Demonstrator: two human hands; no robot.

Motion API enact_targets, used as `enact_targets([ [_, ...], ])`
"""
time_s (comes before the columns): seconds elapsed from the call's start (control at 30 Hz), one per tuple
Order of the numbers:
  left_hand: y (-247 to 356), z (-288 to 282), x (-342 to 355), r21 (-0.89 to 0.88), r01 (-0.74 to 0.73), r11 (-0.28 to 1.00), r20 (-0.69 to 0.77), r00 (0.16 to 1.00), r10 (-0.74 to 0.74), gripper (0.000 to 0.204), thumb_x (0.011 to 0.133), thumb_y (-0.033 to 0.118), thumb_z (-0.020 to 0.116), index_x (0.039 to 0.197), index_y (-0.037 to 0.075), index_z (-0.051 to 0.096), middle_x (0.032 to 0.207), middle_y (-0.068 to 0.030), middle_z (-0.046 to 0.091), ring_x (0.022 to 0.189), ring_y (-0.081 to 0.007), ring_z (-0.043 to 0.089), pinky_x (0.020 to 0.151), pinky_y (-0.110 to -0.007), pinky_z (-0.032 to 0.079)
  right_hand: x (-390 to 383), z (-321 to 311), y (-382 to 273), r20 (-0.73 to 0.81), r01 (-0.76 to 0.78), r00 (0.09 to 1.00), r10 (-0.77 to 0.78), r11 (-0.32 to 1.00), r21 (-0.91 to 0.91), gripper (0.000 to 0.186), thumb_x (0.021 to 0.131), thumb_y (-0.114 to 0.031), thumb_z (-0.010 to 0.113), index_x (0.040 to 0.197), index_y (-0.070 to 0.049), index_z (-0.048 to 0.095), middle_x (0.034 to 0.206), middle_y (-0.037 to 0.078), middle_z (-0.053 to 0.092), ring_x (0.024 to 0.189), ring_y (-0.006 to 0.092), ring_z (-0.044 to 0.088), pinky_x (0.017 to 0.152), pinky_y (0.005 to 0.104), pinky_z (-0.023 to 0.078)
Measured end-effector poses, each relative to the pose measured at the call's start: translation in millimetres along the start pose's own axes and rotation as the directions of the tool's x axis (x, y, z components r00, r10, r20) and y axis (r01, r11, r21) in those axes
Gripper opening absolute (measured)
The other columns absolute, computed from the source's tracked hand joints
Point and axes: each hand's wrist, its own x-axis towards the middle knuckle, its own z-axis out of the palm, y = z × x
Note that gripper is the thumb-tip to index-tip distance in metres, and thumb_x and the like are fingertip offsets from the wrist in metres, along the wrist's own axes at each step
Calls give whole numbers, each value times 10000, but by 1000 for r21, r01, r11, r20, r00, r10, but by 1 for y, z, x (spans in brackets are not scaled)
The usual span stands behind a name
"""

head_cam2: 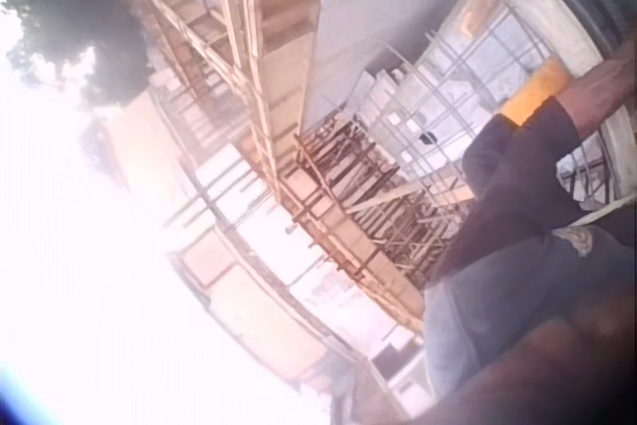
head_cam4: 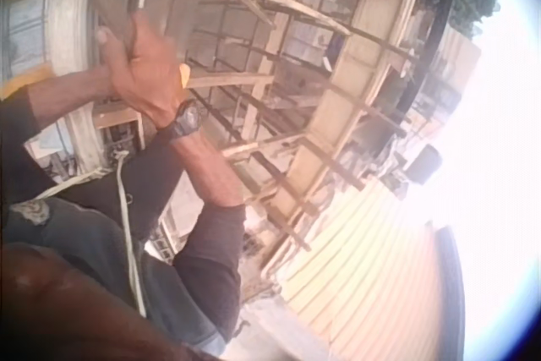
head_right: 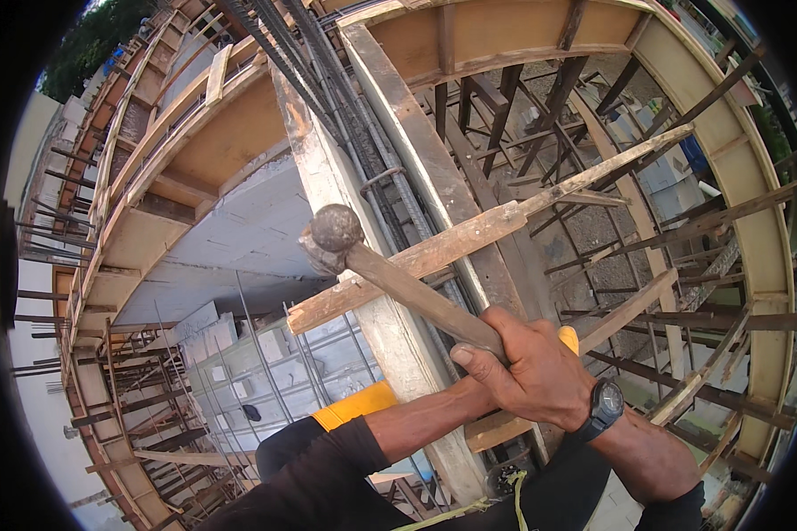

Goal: The person walks along the top of a building frame while carrying wooden pieces, then positions a wooden plank along the top of a beam and secures it using a hammer to drive nails.

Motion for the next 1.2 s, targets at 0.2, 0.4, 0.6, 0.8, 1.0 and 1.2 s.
enact_targets([
  [0.2,3,-9,-5,26,9,1000,1,1000,-9,290,935,237,655,1148,43,621,1105,-81,652,1132,-186,576,997,-371,448,-4,15,-3,-175,182,972,-158,975,128,366,953,-310,698,1002,37,592,682,212,613,637,351,684,573,398,491],
  [0.4,9,11,7,121,10,993,59,998,-18,289,943,259,638,1132,41,634,1097,-83,657,1142,-194,573,1015,-379,430,-13,-13,-14,-180,76,982,-63,995,63,399,976,-349,665,1001,43,595,649,182,599,606,339,665,569,397,486],
  [0.6,-9,-2,23,444,-5,896,157,985,-73,295,951,281,620,1116,39,646,1088,-86,661,1153,-202,570,1033,-387,412,-44,-25,22,-346,25,938,18,993,119,437,999,-405,633,987,30,589,623,105,569,525,204,587,513,346,446],
  [0.8,8,-6,23,867,-374,331,426,899,-101,255,944,263,588,1026,36,673,1049,-121,673,1101,-269,576,1100,-418,335,-156,-33,10,-117,-478,703,702,587,653,497,1062,-528,447,1050,-39,537,647,-19,478,470,80,454,429,252,394],
  [1.0,13,-7,22,859,-397,324,449,887,-105,215,967,230,568,1017,33,635,1025,-123,649,1086,-296,562,1088,-436,350,-218,-45,28,-49,-524,465,884,320,790,494,1061,-562,409,1039,-77,497,658,-10,454,454,77,442,375,256,410],
  [1.2,14,-5,24,848,-397,352,463,878,-123,180,973,201,554,961,29,605,995,-138,624,1061,-331,544,1054,-460,357,-224,-24,14,29,-620,455,890,293,728,488,1065,-542,420,1050,-61,501,683,-2,480,475,78,465,390,254,430],
])
